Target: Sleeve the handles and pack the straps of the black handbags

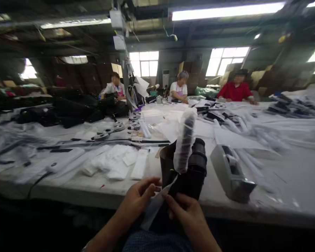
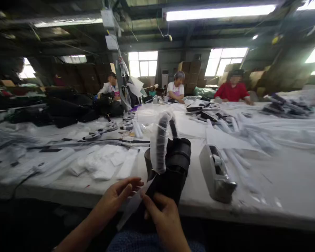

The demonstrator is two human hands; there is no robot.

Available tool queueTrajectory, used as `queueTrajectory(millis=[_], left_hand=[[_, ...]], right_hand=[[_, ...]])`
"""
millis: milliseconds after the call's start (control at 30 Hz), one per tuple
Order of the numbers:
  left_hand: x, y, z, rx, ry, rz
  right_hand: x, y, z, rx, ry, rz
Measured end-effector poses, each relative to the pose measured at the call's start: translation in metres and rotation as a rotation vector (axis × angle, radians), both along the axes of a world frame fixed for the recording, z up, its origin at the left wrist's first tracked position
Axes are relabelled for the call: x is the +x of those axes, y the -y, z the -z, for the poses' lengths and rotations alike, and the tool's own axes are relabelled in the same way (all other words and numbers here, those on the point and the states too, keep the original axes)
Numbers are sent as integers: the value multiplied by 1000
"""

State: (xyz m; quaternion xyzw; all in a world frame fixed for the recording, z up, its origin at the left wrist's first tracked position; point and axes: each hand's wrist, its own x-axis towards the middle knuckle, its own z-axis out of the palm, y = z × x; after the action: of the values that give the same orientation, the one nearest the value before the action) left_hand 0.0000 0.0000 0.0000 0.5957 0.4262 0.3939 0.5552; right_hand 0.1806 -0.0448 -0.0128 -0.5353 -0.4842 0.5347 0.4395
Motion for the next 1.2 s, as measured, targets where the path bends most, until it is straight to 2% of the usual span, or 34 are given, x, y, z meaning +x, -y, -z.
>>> queueTrajectory(millis=[133,233,367,533,700,833,967,1200], left_hand=[[20,5,-18,83,-33,-6],[30,4,-25,108,-16,-78],[26,-3,-21,-12,107,-105],[2,0,-9,-166,130,-191],[-15,14,2,-200,105,-170],[-21,22,11,-236,54,-180],[-23,24,14,-258,39,-180],[-22,25,11,-240,30,-145]], right_hand=[[0,0,-2,42,26,24],[1,-2,-1,35,29,23],[7,-5,-3,44,56,-37],[17,-5,-7,35,-32,-114],[11,-6,2,68,-265,63],[1,-10,6,131,-326,204],[-6,-15,-1,159,-298,290],[-7,-16,-7,166,-149,282]])
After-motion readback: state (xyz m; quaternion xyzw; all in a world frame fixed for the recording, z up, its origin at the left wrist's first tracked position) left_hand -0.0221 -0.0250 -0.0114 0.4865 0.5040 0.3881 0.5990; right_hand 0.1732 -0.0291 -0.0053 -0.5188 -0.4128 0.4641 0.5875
